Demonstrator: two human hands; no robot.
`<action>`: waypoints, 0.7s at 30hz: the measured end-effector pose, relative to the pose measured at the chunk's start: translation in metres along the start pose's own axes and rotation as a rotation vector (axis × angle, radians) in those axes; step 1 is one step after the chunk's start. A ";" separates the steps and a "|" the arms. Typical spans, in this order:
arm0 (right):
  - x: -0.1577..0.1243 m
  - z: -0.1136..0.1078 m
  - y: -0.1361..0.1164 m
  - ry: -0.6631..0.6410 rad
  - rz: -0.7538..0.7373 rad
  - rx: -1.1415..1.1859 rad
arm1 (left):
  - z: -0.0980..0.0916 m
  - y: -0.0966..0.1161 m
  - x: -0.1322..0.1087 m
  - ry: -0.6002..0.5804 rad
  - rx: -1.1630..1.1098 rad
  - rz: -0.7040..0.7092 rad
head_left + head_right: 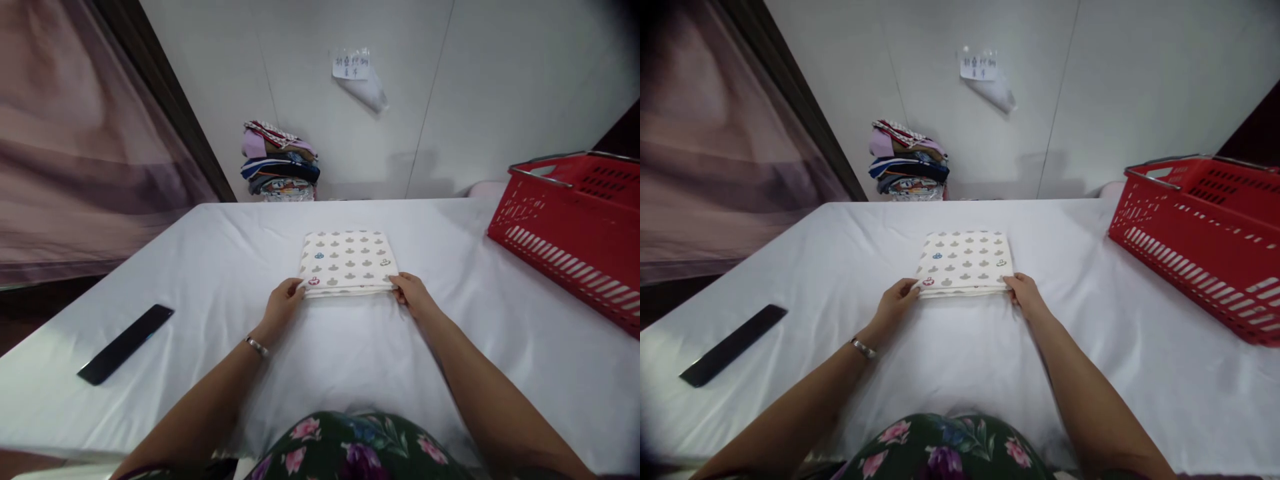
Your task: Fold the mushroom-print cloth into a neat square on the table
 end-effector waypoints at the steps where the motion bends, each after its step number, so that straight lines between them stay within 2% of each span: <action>1: 0.000 0.000 0.000 -0.010 0.004 -0.007 | -0.001 0.000 0.000 -0.016 -0.041 -0.044; 5: -0.003 0.001 -0.005 -0.032 0.040 -0.008 | -0.003 0.001 0.008 0.002 -0.178 -0.234; 7: -0.005 0.002 -0.007 -0.034 0.047 -0.009 | -0.003 0.003 0.014 0.024 -0.154 -0.288; 13: -0.006 0.001 -0.008 0.028 -0.035 -0.072 | 0.005 0.006 0.027 -0.021 0.203 -0.166; 16: -0.005 -0.001 -0.008 0.023 -0.072 -0.160 | 0.007 0.004 0.029 -0.017 0.280 -0.127; 21: -0.002 -0.002 -0.005 0.028 -0.083 -0.262 | 0.005 0.004 0.032 -0.069 0.323 -0.163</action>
Point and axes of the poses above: each hand's wrist, its own x-axis towards the middle knuckle, its own z-axis out of the palm, y = z × x, the point moved 1 cm from there along x, towards the middle knuckle, and after that the axes turned 14 degrees about y, right-handed, at the moved point
